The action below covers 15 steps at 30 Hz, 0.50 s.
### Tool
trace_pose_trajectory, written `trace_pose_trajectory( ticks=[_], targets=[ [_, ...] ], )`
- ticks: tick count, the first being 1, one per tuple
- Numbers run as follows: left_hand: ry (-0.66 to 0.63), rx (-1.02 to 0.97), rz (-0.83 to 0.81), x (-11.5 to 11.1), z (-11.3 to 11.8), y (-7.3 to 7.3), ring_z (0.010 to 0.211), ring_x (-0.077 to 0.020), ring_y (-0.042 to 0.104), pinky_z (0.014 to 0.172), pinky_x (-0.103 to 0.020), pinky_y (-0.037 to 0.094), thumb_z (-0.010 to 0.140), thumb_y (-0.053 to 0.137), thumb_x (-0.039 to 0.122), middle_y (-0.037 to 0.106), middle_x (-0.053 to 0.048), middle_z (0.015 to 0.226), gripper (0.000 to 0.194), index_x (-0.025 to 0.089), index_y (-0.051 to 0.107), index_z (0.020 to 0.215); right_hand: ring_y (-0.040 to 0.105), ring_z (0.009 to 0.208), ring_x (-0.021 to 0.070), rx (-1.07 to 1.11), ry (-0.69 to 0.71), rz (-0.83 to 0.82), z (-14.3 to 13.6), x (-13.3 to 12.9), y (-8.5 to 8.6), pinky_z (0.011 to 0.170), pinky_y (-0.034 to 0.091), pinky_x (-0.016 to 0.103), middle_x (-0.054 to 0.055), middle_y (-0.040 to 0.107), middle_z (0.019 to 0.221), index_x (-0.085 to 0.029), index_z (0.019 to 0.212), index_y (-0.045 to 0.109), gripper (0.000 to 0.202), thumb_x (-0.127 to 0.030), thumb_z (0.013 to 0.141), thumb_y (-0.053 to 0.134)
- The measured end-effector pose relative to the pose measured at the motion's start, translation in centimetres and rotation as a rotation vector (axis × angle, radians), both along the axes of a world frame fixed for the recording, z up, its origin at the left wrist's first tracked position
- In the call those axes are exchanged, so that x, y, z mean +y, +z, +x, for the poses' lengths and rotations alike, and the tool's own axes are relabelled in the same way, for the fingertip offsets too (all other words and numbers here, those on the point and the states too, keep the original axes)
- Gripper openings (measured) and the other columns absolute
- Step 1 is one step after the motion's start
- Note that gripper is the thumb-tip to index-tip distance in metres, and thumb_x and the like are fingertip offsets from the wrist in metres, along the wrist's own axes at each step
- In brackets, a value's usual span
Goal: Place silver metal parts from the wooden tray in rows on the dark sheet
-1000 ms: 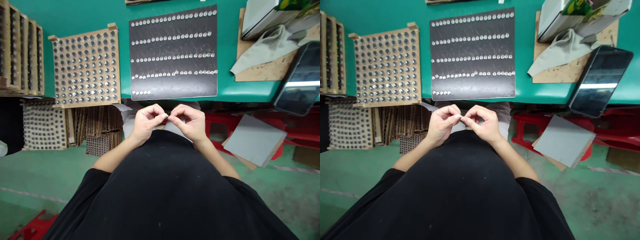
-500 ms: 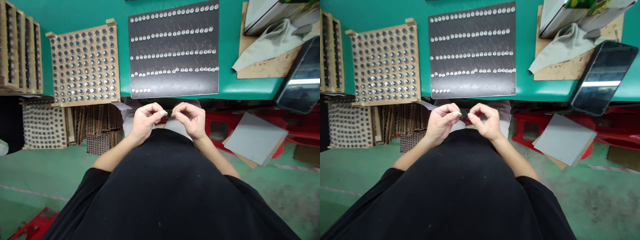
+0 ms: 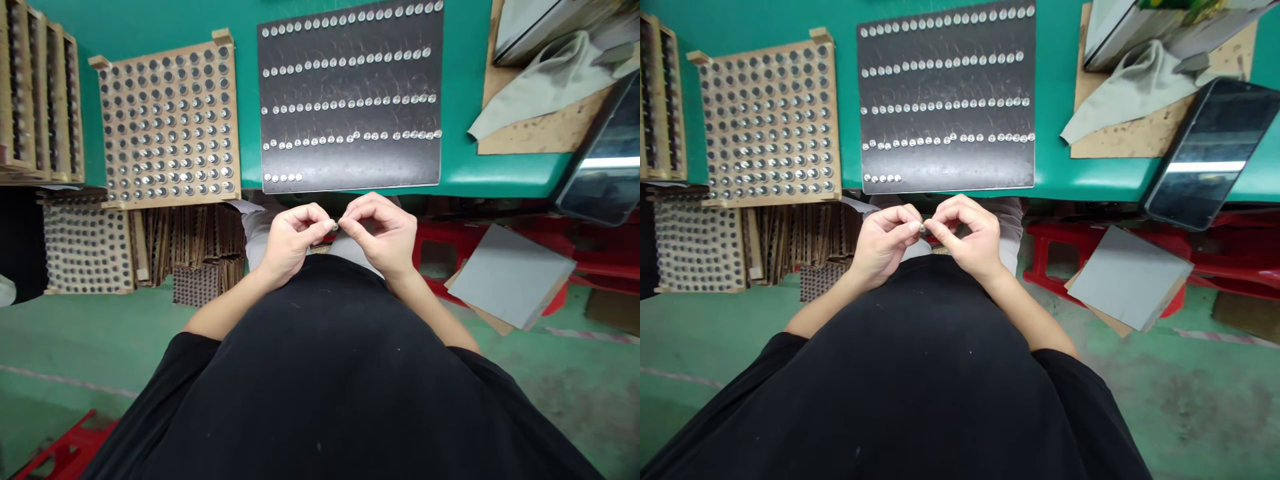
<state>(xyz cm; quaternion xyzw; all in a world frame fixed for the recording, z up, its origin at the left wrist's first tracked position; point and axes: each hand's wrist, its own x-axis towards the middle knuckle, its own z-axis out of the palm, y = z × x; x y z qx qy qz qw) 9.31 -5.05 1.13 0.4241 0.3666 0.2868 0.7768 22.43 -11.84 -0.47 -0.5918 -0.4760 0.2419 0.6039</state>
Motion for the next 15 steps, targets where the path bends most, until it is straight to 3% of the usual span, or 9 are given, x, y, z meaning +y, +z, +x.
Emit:
trace_pose_trajectory(
  ticks=[3,6,9,12,15],
  targets=[
    [0.013,0.006,-0.013,-0.05,0.02,-0.03,0.05,-0.0042,0.04,0.05,-0.021,0.031,0.061,0.083,0.027,0.051,0.003,0.057,0.025,0.013,0.062,0.055,0.06,0.064,0.0129,-0.131,-0.044,0.035,-0.15,-0.02,-0.09,0.061,0.048,0.03,-0.001,0.064,0.066,-0.021,0.063,0.06,0.022,-0.027,0.082,0.069],
    [0.024,0.022,-0.021,-0.05,0.09,0.01,0.05,-0.0039,0.038,0.05,-0.021,0.031,0.061,0.082,0.028,0.05,0.003,0.057,0.026,0.014,0.061,0.055,0.06,0.065,0.0124,-0.103,-0.078,0.042,-0.2,-0.11,-0.4,0.064,0.049,0.029,-0.001,0.063,0.067,-0.02,0.064,0.059,0.023,-0.024,0.085,0.065],
    [0.03,0.032,-0.015,-0.03,0.14,0.1,0.05,-0.004,0.038,0.05,-0.021,0.031,0.061,0.083,0.029,0.049,0.003,0.057,0.027,0.014,0.061,0.055,0.062,0.067,0.0121,0.06,0.037,-0.007,-0.18,-0.3,-0.73,0.065,0.05,0.029,0.0,0.066,0.069,-0.02,0.065,0.061,0.03,-0.034,0.092,0.057],
    [0.036,0.027,0.003,-0.07,0.14,0.13,0.051,-0.0044,0.039,0.05,-0.021,0.032,0.061,0.083,0.03,0.051,0.003,0.058,0.028,0.014,0.061,0.057,0.06,0.064,0.0117,0.156,0.148,-0.071,-0.24,-0.4,-0.8,0.061,0.049,0.027,0.0,0.065,0.068,-0.02,0.067,0.063,0.03,-0.044,0.086,0.065],
    [0.033,0.013,0.016,-0.14,0.11,0.12,0.051,-0.0042,0.039,0.05,-0.02,0.033,0.062,0.083,0.03,0.051,0.003,0.057,0.028,0.014,0.061,0.056,0.056,0.059,0.0104,0.181,0.172,-0.065,-0.38,-0.33,-0.68,0.056,0.045,0.025,-0.001,0.062,0.063,-0.019,0.065,0.062,0.029,-0.04,0.084,0.069]
  ],
)
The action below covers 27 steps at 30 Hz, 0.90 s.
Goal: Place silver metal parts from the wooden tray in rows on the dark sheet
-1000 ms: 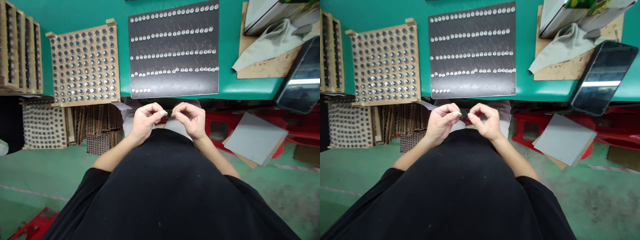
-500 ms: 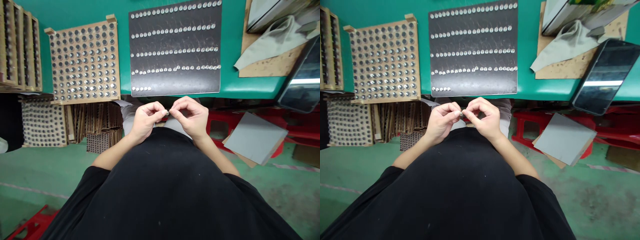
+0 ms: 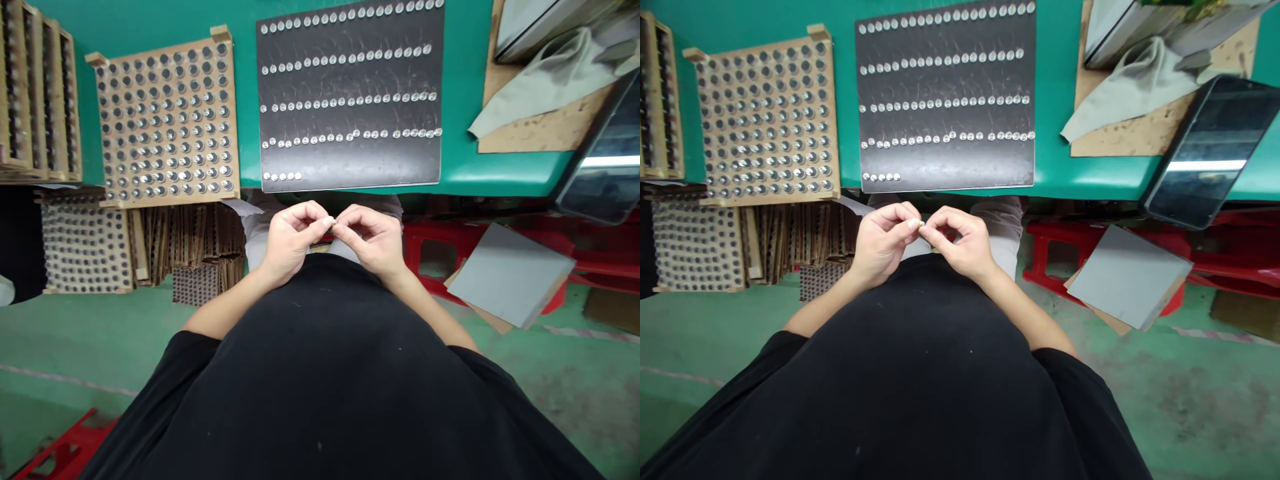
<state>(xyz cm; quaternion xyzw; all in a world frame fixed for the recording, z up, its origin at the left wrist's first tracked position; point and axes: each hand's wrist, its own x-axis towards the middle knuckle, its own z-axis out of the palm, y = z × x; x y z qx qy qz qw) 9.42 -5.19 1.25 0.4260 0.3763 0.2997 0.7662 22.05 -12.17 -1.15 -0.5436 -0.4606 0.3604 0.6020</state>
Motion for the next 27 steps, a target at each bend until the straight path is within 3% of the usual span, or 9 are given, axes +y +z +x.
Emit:
trace_pose_trajectory(
  ticks=[4,10,14,17,19,21,24,27],
  targets=[
    [-0.044,0.007,-0.081,0.0,0.0,0.1,0.048,-0.0038,0.037,0.048,-0.021,0.031,0.062,0.082,0.031,0.048,0.003,0.054,0.029,0.014,0.059,0.055,0.059,0.062,0.0111,0.018,0.011,0.081,-0.1,0.1,0.0,0.059,0.048,0.026,0.0,0.064,0.065,-0.019,0.066,0.063,0.026,-0.037,0.085,0.068],
    [-0.001,0.012,-0.065,0.2,0.0,-0.1,0.048,-0.0034,0.037,0.048,-0.021,0.031,0.062,0.081,0.031,0.049,0.004,0.055,0.027,0.014,0.06,0.057,0.062,0.061,0.0117,0.027,-0.062,-0.055,0.0,-0.1,-1.0,0.059,0.053,0.028,0.002,0.068,0.069,-0.02,0.07,0.069,0.047,-0.052,0.095,0.045],
    [0.036,0.026,0.007,0.3,-0.4,-0.5,0.047,-0.003,0.038,0.047,-0.02,0.031,0.063,0.082,0.033,0.051,0.003,0.056,0.03,0.014,0.06,0.057,0.063,0.063,0.0098,0.056,-0.149,-0.072,0.1,-0.5,-1.7,0.062,0.055,0.027,0.002,0.073,0.09,-0.024,0.103,0.072,0.024,-0.04,0.09,0.06],
    [-0.028,0.051,0.095,1.5,-1.6,-0.2,0.046,-0.0034,0.041,0.046,-0.02,0.032,0.062,0.083,0.035,0.055,0.002,0.058,0.033,0.013,0.059,0.056,0.061,0.058,0.0087,0.067,-0.217,-0.127,0.2,-0.9,-1.7,0.057,0.053,0.026,0.002,0.074,0.094,-0.026,0.115,0.069,0.031,-0.032,0.084,0.067],
    [-0.08,0.095,0.16,3.5,-3.3,0.4,0.045,-0.0043,0.042,0.045,-0.02,0.031,0.06,0.084,0.034,0.056,0.002,0.057,0.032,0.013,0.06,0.058,0.057,0.055,0.008,0.0,-0.265,-0.162,0.3,-1.1,-1.8,0.055,0.049,0.025,0.003,0.073,0.084,-0.022,0.102,0.074,0.019,-0.029,0.085,0.066],
    [-0.025,0.182,0.25,6.5,-5.6,1.1,0.045,-0.0052,0.043,0.045,-0.021,0.032,0.062,0.082,0.028,0.056,0.002,0.056,0.026,0.013,0.062,0.06,0.052,0.051,0.0075,-0.026,-0.3,-0.179,0.6,-1.1,-2.0,0.051,0.044,0.024,0.001,0.067,0.07,-0.018,0.085,0.074,0.014,-0.029,0.085,0.066],
    [0.257,0.407,0.425,12.0,-10.1,1.9,0.049,-0.0064,0.045,0.051,-0.022,0.036,0.064,0.075,0.011,0.057,0.001,0.054,0.017,0.012,0.061,0.056,0.044,0.046,0.0065,0.077,-0.318,-0.176,0.5,-0.7,-2.1,0.044,0.035,0.023,-0.002,0.056,0.061,-0.018,0.068,0.063,0.025,-0.037,0.084,0.065],
    [0.478,0.665,0.524,17.3,-14.1,1.7,0.053,-0.0081,0.044,0.056,-0.024,0.036,0.063,0.07,-0.002,0.055,0.0,0.051,0.023,0.013,0.058,0.05,0.041,0.046,0.0076,0.149,-0.316,-0.145,0.0,-0.5,-1.8,0.039,0.026,0.021,-0.003,0.051,0.059,-0.02,0.06,0.047,0.039,-0.047,0.085,0.061]
  ],
)
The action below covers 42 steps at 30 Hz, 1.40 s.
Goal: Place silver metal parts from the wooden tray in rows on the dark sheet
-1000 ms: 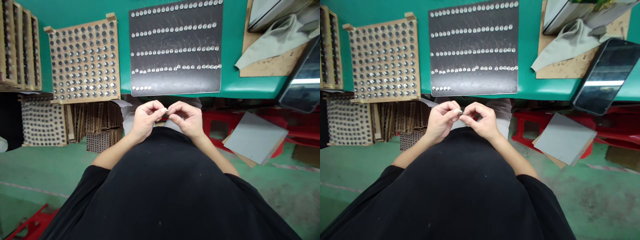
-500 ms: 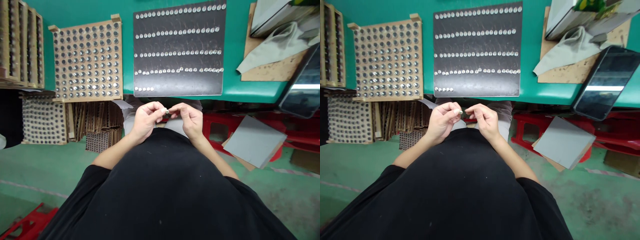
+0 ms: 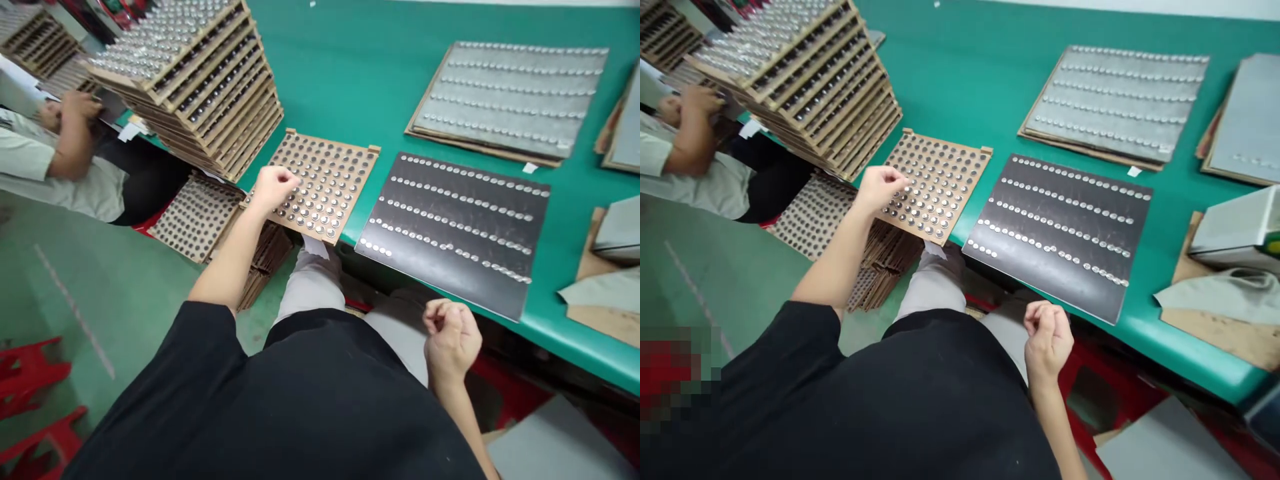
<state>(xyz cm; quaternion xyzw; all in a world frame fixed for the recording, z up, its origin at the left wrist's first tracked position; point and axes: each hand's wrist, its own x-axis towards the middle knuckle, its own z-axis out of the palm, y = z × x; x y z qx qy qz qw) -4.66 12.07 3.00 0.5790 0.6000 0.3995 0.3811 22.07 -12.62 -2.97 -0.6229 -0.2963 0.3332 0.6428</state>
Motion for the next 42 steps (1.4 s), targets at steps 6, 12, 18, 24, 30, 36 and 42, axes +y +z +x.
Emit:
trace_pose_trajectory(
  ticks=[6,12,18,24,30,36,42],
  targets=[
    [0.077,0.136,0.026,6.2,-3.0,-2.1,0.057,-0.0099,0.038,0.063,-0.028,0.033,0.063,0.068,-0.006,0.043,0.004,0.043,0.035,0.016,0.05,0.043,0.047,0.049,0.0117,-0.161,0.145,0.005,-0.4,-0.2,0.3,0.045,0.032,0.026,0.001,0.051,0.052,-0.019,0.046,0.043,0.054,-0.048,0.09,0.056],
    [0.145,0.158,0.086,7.0,-2.4,-1.5,0.064,-0.0096,0.039,0.076,-0.027,0.035,0.062,0.077,-0.002,0.039,0.006,0.046,0.033,0.015,0.054,0.045,0.052,0.048,0.0138,-0.236,0.288,0.076,-0.1,0.1,0.6,0.043,0.035,0.028,0.005,0.061,0.056,-0.019,0.052,0.06,0.057,-0.059,0.091,0.048],
    [0.031,0.03,0.261,-0.4,0.9,0.1,0.064,-0.0097,0.045,0.066,-0.028,0.036,0.078,0.071,0.016,0.054,0.003,0.061,0.013,0.013,0.066,0.067,0.051,0.05,0.0118,-0.533,0.241,0.089,0.1,3.5,1.5,0.05,0.04,0.027,0.0,0.063,0.059,-0.02,0.067,0.069,0.036,-0.055,0.077,0.07],
    [-0.365,-0.163,0.195,-10.5,4.7,-0.3,0.069,-0.013,0.056,0.063,-0.027,0.043,0.069,0.077,0.018,0.066,-0.002,0.075,0.005,0.019,0.074,0.073,0.049,0.058,0.0117,-0.835,0.134,-0.002,-0.8,7.6,0.8,0.06,0.041,0.027,-0.001,0.06,0.066,-0.02,0.071,0.067,0.013,-0.031,0.076,0.073],
    [-0.464,-0.274,-0.065,-14.4,6.9,-2.0,0.062,-0.0118,0.054,0.06,-0.026,0.041,0.072,0.076,0.025,0.061,-0.002,0.063,0.017,0.017,0.068,0.06,0.051,0.062,0.0137,-0.868,0.063,-0.013,-1.9,8.5,0.2,0.06,0.04,0.029,0.0,0.06,0.065,-0.021,0.062,0.064,0.015,-0.02,0.076,0.07],
    [-0.442,-0.579,-0.366,-15.5,10.0,-2.7,0.056,-0.0073,0.046,0.056,-0.023,0.039,0.068,0.079,0.031,0.058,0.001,0.065,0.018,0.015,0.069,0.067,0.053,0.057,0.0102,-0.475,0.169,0.301,-1.6,5.4,1.3,0.053,0.042,0.026,-0.001,0.066,0.069,-0.021,0.076,0.071,0.004,-0.019,0.078,0.068],
    [-0.525,-0.716,-0.522,-16.1,12.7,-2.1,0.053,-0.0062,0.043,0.054,-0.021,0.037,0.07,0.08,0.044,0.051,0.002,0.059,0.034,0.015,0.062,0.065,0.059,0.064,0.0103,-0.266,0.171,0.365,-1.4,2.8,1.7,0.059,0.049,0.025,-0.002,0.067,0.073,-0.026,0.082,0.074,0.011,-0.017,0.078,0.07]
  ],
)
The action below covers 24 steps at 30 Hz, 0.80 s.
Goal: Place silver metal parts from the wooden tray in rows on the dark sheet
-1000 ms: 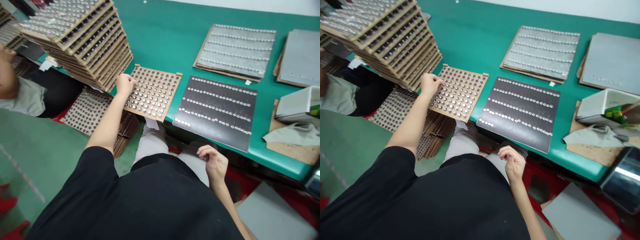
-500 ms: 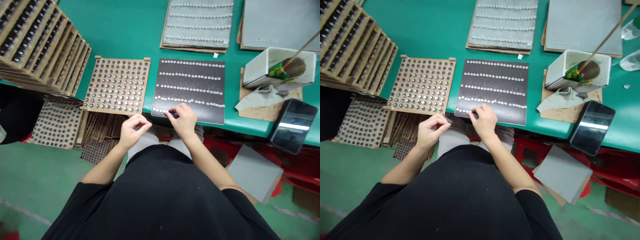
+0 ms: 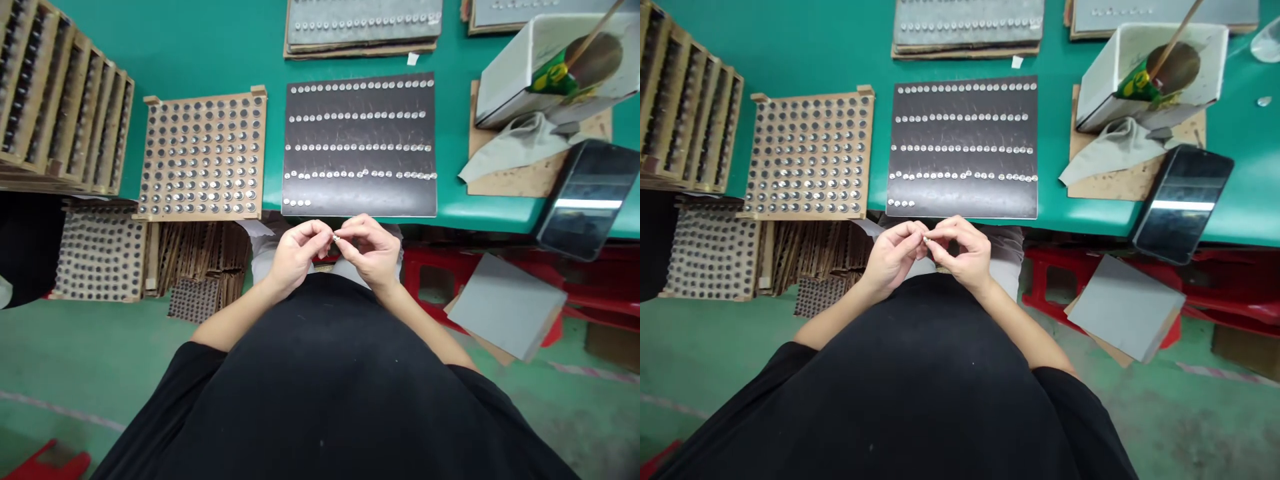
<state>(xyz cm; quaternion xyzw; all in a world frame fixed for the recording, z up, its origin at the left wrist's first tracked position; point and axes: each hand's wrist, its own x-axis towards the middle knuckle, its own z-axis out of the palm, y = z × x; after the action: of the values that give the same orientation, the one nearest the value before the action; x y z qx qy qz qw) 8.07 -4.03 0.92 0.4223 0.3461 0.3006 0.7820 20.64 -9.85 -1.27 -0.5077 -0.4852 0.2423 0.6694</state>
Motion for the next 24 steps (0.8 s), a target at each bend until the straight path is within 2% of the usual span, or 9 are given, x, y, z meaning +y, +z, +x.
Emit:
trace_pose_trajectory(
  ticks=[6,10,17,20,24],
  targets=[
    [-0.004,-0.009,-0.02,-0.5,0.9,0.5,0.052,-0.0052,0.04,0.052,-0.021,0.034,0.068,0.082,0.041,0.049,0.003,0.058,0.035,0.014,0.061,0.06,0.061,0.063,0.0113,-0.031,-0.082,-0.014,0.3,-0.7,-0.3,0.058,0.051,0.027,-0.001,0.069,0.071,-0.025,0.081,0.075,0.007,-0.02,0.078,0.07],
    [0.015,-0.014,-0.018,-0.6,1.0,0.5,0.052,-0.0046,0.041,0.052,-0.021,0.033,0.067,0.083,0.038,0.049,0.002,0.058,0.033,0.013,0.062,0.058,0.062,0.063,0.0109,-0.029,-0.101,0.017,0.3,-0.9,-0.6,0.057,0.051,0.026,-0.001,0.07,0.071,-0.025,0.083,0.076,0.009,-0.018,0.078,0.071],
    [0.046,0.005,-0.005,-0.9,1.1,0.4,0.051,-0.0045,0.041,0.052,-0.021,0.033,0.066,0.083,0.035,0.05,0.003,0.058,0.03,0.013,0.063,0.058,0.064,0.065,0.0124,-0.031,-0.113,-0.018,0.1,-1.2,-0.6,0.059,0.054,0.028,-0.001,0.071,0.071,-0.026,0.083,0.076,0.007,-0.023,0.081,0.071],
    [0.079,0.032,0.049,-1.0,1.1,0.1,0.051,-0.0047,0.04,0.051,-0.021,0.033,0.066,0.082,0.035,0.049,0.003,0.058,0.03,0.014,0.062,0.059,0.065,0.066,0.0128,0.035,-0.063,-0.083,0.1,-1.4,-0.7,0.06,0.055,0.029,0.0,0.071,0.073,-0.025,0.084,0.076,0.011,-0.031,0.084,0.068],
    [0.161,0.046,0.188,-1.0,1.1,-0.4,0.055,-0.0057,0.044,0.055,-0.022,0.037,0.069,0.08,0.032,0.053,0.002,0.063,0.025,0.015,0.064,0.061,0.061,0.06,0.0102,0.203,0.003,-0.205,0.1,-1.7,-0.7,0.055,0.052,0.026,0.002,0.07,0.077,-0.022,0.089,0.075,0.03,-0.048,0.087,0.062]
  ],
)
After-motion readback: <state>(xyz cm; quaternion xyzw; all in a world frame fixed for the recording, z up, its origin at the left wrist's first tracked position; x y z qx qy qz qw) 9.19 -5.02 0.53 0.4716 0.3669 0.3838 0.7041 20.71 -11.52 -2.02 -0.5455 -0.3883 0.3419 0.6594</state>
